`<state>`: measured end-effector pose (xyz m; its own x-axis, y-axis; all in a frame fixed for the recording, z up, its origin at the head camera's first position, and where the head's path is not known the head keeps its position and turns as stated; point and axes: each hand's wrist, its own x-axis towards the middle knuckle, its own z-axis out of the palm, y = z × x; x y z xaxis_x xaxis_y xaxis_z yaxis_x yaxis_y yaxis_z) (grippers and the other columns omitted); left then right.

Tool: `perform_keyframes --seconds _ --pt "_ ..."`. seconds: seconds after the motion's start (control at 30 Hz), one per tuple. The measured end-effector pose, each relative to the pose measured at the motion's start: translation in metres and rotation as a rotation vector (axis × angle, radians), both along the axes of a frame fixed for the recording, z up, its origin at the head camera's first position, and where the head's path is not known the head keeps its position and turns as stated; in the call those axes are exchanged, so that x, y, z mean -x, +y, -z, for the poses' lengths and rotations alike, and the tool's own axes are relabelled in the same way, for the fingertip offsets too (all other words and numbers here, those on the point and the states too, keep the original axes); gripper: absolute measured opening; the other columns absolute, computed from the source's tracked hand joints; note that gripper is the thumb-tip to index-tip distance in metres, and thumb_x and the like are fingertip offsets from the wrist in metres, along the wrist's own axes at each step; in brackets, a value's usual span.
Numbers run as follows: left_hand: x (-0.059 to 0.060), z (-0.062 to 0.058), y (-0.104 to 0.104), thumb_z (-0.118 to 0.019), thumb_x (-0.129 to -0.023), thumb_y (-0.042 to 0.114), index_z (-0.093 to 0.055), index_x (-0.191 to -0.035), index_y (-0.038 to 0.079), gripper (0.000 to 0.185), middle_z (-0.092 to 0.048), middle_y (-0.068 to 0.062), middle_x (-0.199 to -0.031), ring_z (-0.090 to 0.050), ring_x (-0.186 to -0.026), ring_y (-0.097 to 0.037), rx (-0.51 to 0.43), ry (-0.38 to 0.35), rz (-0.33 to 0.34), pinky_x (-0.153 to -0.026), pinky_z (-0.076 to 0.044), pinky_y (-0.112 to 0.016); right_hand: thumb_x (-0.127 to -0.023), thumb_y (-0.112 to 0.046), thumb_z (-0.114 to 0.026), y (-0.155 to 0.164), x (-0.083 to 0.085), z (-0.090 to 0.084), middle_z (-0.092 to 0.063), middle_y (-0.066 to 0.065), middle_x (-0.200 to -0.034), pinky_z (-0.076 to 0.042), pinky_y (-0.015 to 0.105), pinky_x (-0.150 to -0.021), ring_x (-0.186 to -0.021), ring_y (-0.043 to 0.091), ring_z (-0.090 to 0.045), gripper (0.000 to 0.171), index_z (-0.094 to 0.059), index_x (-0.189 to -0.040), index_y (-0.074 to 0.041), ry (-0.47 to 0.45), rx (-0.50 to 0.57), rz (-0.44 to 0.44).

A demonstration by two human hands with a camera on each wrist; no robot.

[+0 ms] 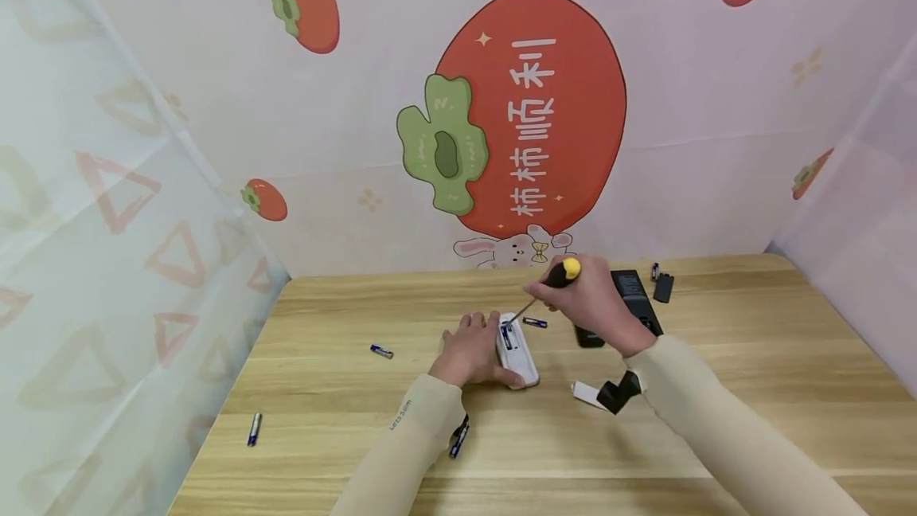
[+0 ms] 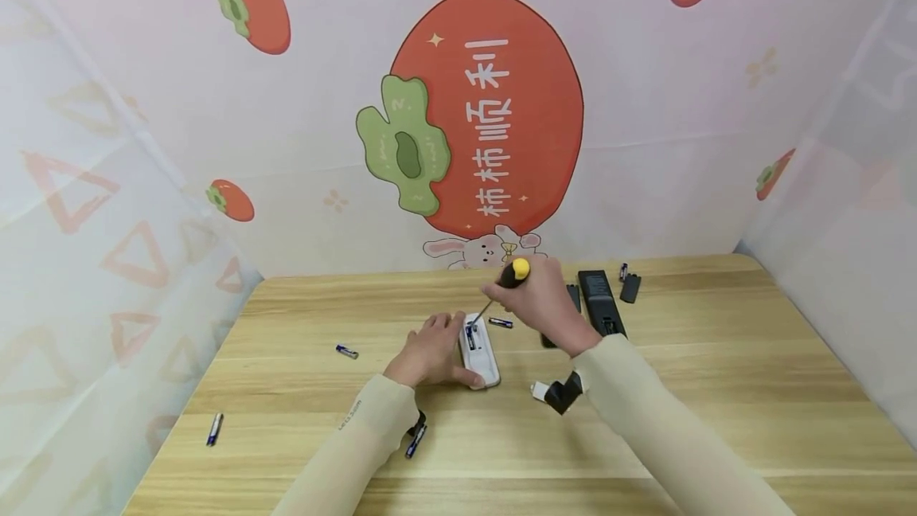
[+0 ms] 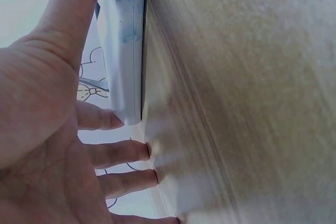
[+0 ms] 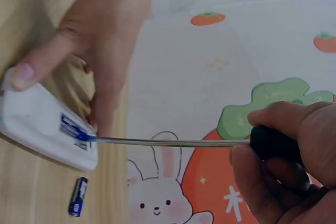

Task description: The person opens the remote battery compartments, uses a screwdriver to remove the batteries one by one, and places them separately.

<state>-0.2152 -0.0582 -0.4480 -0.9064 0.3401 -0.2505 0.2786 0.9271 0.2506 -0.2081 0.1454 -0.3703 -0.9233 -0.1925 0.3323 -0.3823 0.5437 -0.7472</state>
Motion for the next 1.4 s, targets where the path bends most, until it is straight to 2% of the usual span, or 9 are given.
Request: perform_keyframes --seconds 0.13,0.4,0.6,0.73,0.97,1.17,1.4 --pt "0.000 0.001 0.000 -0.085 -0.067 0.066 -0.033 -0.159 0.009 0.120 -0.038 -0.019 -0.156 -0.034 -0.144 -0.038 0.012 0.006 0.005 -0.108 -0.032 -0.068 -0.088 -0.022 -0.081 0.000 0.013 -0.004 -0.069 0.002 -0.068 -0.052 0.032 -0.055 -0.061 0.020 -0.067 0.017 -0.070 -0.085 -0.009 -0.089 0.000 0.020" --pt "0.000 0.000 0.001 -0.086 -0.067 0.066 -0.034 -0.159 0.009 0.120 -0.038 -0.019 -0.156 -0.034 -0.144 -0.038 0.011 0.008 0.003 -0.108 -0.032 -0.069 -0.088 -0.022 -0.082 -0.001 0.026 -0.007 -0.069 0.005 -0.070 -0.053 0.035 -0.058 -0.060 0.020 -0.066 0.023 -0.066 -0.088 -0.005 -0.128 0.000 0.012" --pt "0.000 0.001 0.000 -0.086 -0.066 0.067 -0.034 -0.158 0.010 0.120 -0.040 -0.018 -0.155 -0.036 -0.143 -0.037 0.012 0.015 0.000 -0.107 -0.033 -0.068 -0.089 -0.024 -0.080 -0.004 0.035 -0.011 -0.069 0.006 -0.069 -0.052 0.036 -0.058 -0.060 0.020 -0.063 0.022 -0.067 -0.084 -0.008 -0.117 -0.023 -0.019" --pt "0.000 0.001 0.000 -0.086 -0.066 0.067 -0.035 -0.158 0.011 0.119 -0.040 -0.017 -0.154 -0.036 -0.142 -0.037 0.011 0.019 -0.004 -0.107 -0.034 -0.068 -0.088 -0.027 -0.082 -0.006 0.040 -0.014 -0.068 0.001 -0.070 -0.051 0.036 -0.058 -0.064 0.020 -0.062 0.023 -0.067 -0.086 -0.010 -0.087 -0.062 -0.037" --pt "0.000 0.000 0.000 -0.086 -0.066 0.066 -0.035 -0.158 0.010 0.119 -0.040 -0.018 -0.155 -0.036 -0.143 -0.037 0.018 0.016 0.004 -0.107 -0.034 -0.068 -0.084 -0.035 -0.085 -0.002 0.039 -0.018 -0.067 -0.005 -0.073 -0.050 0.037 -0.063 -0.070 0.017 -0.062 0.024 -0.070 -0.081 -0.017 -0.045 -0.126 -0.112" --pt "-0.001 0.000 0.000 -0.086 -0.066 0.065 -0.035 -0.158 0.010 0.119 -0.040 -0.019 -0.155 -0.036 -0.143 -0.038 0.013 0.018 0.003 -0.107 -0.033 -0.069 -0.086 -0.026 -0.083 0.003 0.037 -0.019 -0.066 -0.005 -0.071 -0.049 0.037 -0.062 -0.065 0.018 -0.061 0.019 -0.069 -0.080 -0.016 -0.011 -0.113 -0.171" --pt "-0.002 0.000 0.000 -0.087 -0.066 0.065 -0.036 -0.157 0.010 0.119 -0.041 -0.019 -0.154 -0.037 -0.142 -0.038 0.008 0.018 0.002 -0.107 -0.034 -0.068 -0.090 -0.011 -0.074 -0.002 0.041 -0.016 -0.064 -0.003 -0.070 -0.052 0.032 -0.061 -0.063 0.018 -0.060 0.012 -0.067 -0.080 -0.012 0.016 -0.075 -0.189"
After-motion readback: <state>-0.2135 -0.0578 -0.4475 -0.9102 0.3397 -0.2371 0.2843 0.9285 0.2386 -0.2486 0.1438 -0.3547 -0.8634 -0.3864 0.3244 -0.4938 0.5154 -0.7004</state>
